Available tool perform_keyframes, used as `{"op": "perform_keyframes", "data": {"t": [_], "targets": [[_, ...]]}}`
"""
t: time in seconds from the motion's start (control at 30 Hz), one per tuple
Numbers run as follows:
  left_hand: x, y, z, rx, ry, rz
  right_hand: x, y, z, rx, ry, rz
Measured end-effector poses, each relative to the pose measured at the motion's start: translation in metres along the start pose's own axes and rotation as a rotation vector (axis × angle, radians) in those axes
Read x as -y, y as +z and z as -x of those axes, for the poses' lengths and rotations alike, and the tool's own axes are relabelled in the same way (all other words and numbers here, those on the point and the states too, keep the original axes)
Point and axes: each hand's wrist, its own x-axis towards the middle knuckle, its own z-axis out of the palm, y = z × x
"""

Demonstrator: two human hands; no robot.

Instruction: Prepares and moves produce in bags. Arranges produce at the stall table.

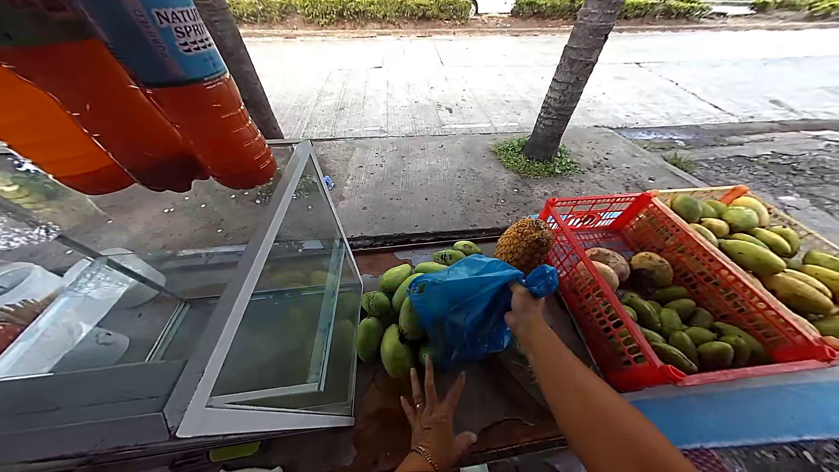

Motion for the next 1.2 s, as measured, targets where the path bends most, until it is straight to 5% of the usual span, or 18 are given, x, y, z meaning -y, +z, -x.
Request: {"op": "perform_keyframes", "data": {"t": [0.3,0.57,0.83,0.97,1.2], "targets": [[-0.017,0.019,-0.013,0.104,-0.080,-0.071,0.033,-0.017,-0.035,0.071,-0.044,-0.019],[-0.033,0.025,-0.019,-0.091,0.010,-0.150,0.052,-0.038,-0.049,-0.055,-0.232,-0.117],[-0.029,0.026,-0.017,-0.063,-0.003,-0.225,0.083,-0.057,-0.082,-0.037,-0.396,-0.168],[-0.034,0.033,-0.021,-0.254,0.076,-0.200,0.112,-0.062,-0.081,-0.021,-0.383,-0.181],[-0.052,0.024,-0.043,-0.404,-0.160,-0.008,0.165,-0.088,-0.092,0.126,-0.516,-0.222]]}}
